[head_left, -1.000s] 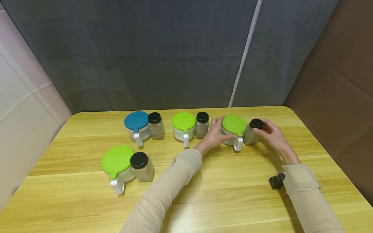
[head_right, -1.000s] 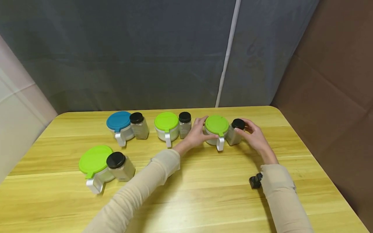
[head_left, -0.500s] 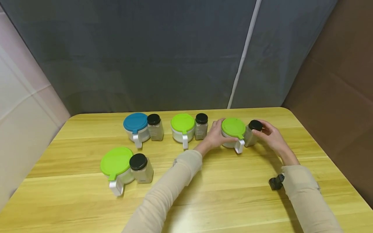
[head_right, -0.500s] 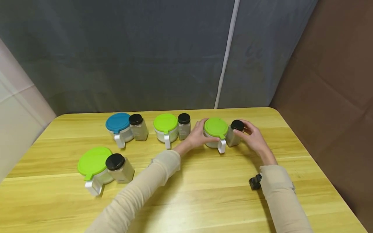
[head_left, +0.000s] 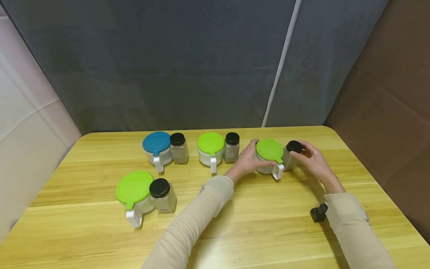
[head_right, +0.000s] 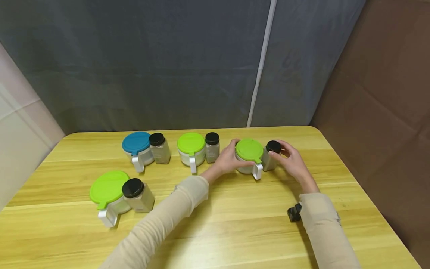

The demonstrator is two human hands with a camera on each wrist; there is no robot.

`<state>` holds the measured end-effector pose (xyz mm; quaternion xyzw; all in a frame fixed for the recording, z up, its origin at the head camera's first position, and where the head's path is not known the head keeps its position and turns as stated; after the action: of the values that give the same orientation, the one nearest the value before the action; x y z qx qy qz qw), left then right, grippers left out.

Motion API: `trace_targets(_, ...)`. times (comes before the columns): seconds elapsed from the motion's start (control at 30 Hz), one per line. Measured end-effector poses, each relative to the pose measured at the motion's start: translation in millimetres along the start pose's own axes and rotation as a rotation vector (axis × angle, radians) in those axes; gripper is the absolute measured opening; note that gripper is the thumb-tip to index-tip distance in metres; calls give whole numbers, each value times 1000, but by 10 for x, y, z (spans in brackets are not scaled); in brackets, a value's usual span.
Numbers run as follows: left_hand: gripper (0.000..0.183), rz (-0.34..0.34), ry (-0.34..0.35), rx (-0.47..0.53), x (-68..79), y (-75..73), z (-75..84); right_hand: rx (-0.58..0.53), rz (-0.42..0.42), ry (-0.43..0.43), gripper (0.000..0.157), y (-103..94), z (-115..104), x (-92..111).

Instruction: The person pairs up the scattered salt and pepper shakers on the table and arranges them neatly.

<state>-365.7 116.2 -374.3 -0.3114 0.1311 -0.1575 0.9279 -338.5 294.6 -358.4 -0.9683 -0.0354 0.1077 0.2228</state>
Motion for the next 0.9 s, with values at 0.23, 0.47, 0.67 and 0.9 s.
trace_targets(0.23,91,26,15,-40,29,4,26,13,8,-1,55,-14,21,19)
trace_targets(0.47,89,13,40,-55,73,14,44,23,15,-18,53,-20,4,42)
trace_targets(0.67,90,-14,85,-62,125,13,93,36,20,-33,52,-31,-9,60)
trace_targets(0.9,93,-67,124,-70,230,14,151,59,21,-42,50,-56,-46,104)
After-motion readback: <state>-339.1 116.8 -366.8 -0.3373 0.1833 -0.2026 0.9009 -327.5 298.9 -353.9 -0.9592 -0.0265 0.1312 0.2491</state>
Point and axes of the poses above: each hand's wrist, its own x-axis away from the middle knuckle, its own y-axis out of the palm, z = x × y, the point moved 10 cm from there along -x, towards the middle knuckle, and after that the axes turned 1 degree about -x, right-handed, at the moved point
